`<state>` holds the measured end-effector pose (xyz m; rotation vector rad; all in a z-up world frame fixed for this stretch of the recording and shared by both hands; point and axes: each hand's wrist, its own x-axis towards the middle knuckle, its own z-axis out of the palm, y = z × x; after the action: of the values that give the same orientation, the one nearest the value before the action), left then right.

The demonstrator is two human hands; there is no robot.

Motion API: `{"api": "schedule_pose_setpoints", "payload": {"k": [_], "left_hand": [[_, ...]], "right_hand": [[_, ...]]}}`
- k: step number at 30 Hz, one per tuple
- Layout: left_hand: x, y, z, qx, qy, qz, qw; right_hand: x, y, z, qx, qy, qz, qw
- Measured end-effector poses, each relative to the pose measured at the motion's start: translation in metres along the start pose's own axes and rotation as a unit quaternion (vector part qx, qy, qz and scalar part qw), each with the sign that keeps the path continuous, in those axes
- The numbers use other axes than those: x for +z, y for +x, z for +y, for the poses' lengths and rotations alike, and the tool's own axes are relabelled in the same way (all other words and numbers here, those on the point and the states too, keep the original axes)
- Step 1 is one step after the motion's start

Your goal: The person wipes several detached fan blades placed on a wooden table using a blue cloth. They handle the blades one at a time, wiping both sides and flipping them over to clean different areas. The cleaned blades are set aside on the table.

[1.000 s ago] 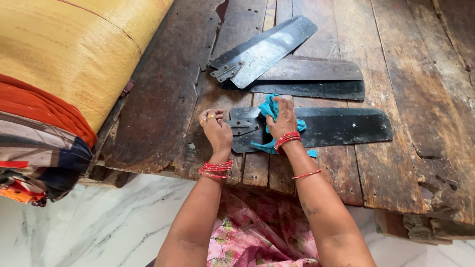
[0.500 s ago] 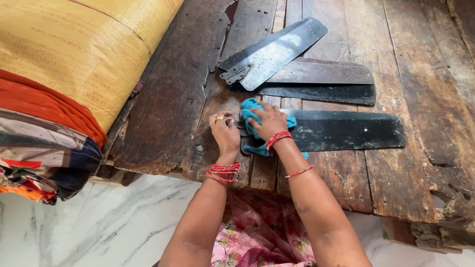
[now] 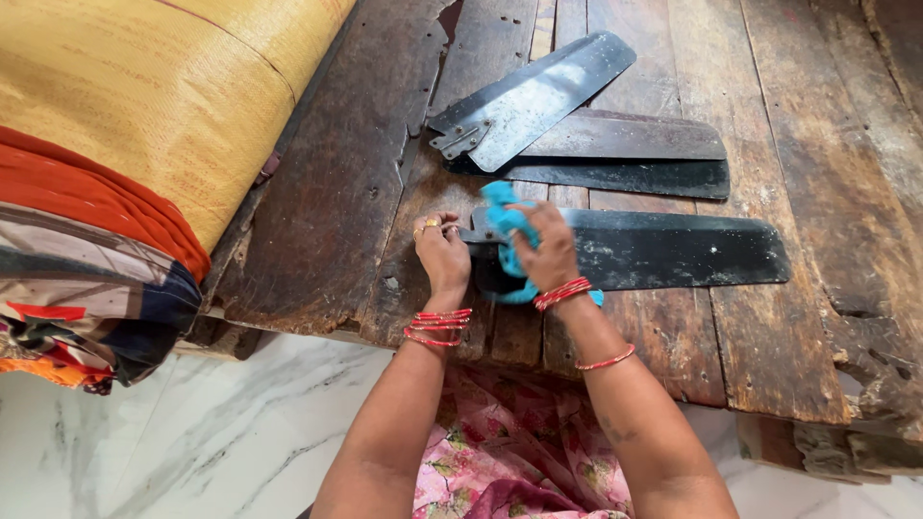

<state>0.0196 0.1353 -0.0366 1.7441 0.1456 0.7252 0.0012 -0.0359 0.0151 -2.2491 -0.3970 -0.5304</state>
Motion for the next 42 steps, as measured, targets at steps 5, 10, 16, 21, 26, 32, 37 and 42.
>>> {"api": "schedule_pose_setpoints", "payload": {"k": [5,10,16,21,26,32,37,42], "left_hand": [[-0.005,0.002,-0.005,0.015,-0.009,0.005,1.000],[-0.001,0.002,-0.006,-0.004,-0.012,0.011,1.000],[0.000,0.001,-0.004,0.008,-0.008,0.000,1.000],[0.002,0.000,-0.001,0.030,0.008,-0.006,0.999],[0.001,0.001,-0.002,0.035,0.034,-0.009,0.999],[0.001,-0.001,0.005,0.056,0.100,-0.031,0.993],[0.006,-0.008,0.022,0.098,0.240,-0.086,0.962],[0.008,-0.014,0.033,0.154,0.345,-0.119,0.918]], "right_hand": [[0.010,-0.020,-0.048,-0.170,-0.157,-0.127,0.965],[-0.015,-0.036,-0.047,-0.181,-0.131,-0.177,0.959],[-0.065,-0.044,-0.015,-0.175,-0.118,-0.182,0.960],[-0.053,-0.034,0.002,-0.107,-0.049,-0.128,0.985],[-0.040,-0.009,0.001,0.033,0.330,0.053,0.942],[-0.063,-0.002,-0.008,-0.003,0.188,0.173,0.967],[-0.069,-0.008,0.015,0.114,-0.247,-0.007,0.962],[-0.042,-0.016,0.048,0.103,-0.263,-0.154,0.947]]}}
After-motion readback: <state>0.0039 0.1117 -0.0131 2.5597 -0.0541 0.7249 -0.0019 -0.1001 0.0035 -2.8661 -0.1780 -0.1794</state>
